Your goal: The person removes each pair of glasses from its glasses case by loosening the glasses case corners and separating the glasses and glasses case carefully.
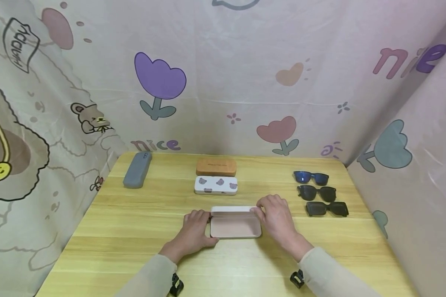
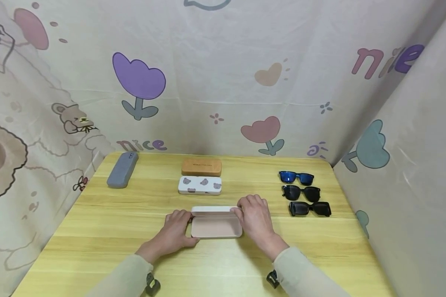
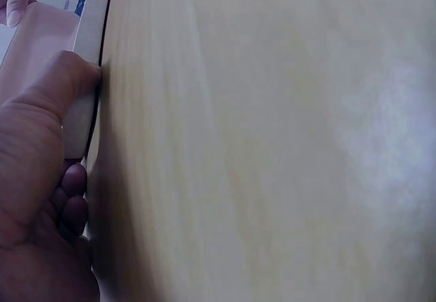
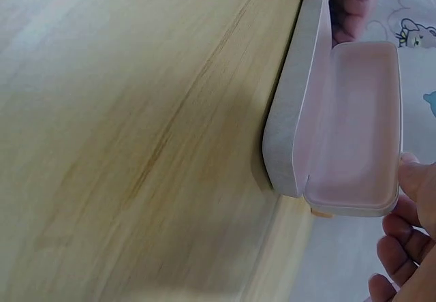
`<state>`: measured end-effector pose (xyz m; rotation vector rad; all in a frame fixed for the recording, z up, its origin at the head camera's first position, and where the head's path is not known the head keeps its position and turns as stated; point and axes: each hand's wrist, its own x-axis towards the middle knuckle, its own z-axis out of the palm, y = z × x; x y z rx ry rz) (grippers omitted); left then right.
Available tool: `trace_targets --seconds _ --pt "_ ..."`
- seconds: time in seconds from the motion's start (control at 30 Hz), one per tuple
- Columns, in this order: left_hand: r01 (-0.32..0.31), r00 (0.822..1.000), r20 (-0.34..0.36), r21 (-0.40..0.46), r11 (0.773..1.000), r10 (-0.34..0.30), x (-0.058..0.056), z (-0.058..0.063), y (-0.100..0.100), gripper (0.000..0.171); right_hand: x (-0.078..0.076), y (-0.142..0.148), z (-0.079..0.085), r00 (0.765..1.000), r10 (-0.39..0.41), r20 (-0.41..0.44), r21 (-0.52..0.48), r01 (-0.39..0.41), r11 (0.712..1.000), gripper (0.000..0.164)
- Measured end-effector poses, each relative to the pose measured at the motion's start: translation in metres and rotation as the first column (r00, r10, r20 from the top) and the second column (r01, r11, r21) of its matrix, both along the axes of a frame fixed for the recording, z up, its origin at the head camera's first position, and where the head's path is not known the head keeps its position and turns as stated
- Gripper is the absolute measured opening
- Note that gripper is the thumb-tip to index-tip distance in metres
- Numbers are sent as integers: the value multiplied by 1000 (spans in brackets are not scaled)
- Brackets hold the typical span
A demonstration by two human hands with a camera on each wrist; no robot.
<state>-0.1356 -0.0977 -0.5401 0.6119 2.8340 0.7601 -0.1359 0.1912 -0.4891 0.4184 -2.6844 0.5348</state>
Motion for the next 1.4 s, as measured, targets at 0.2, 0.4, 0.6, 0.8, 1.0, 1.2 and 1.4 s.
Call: trace_targets --seconds 0.2,0.4,0.6,0.8,1.0,1.2,1.4 --pt "-1 1000 -3 1 1000 1 0 1 0 82 2 -1 -1 1000 9 -21 2 -9 1000 24" --pt "4 1000 6 4 1000 -4 1 2 0 82 5 -2 -4 999 25 -44 -3 -25 1000 25" --pt "8 1000 7 -1 1000 -8 2 1 0 80 6 -2 -5 999 22 -32 -10 -22 1000 24" --pt "8 1000 -4 2 1000 -8 1 1 0 80 6 -1 -5 999 25 -35 -20 -26 999 24" --pt "10 1000 4 -1 1000 -10 2 3 0 83 8 0 -8 997 41 -65 -29 -43 999 25" --pt "13 1000 9 -8 1000 -13 1 3 -1 84 13 1 -11 994 52 -98 -29 -55 998 28" --pt "18 1000 -4 -11 1000 -18 0 3 -1 79 19 2 -18 983 80 -166 -37 -88 995 30"
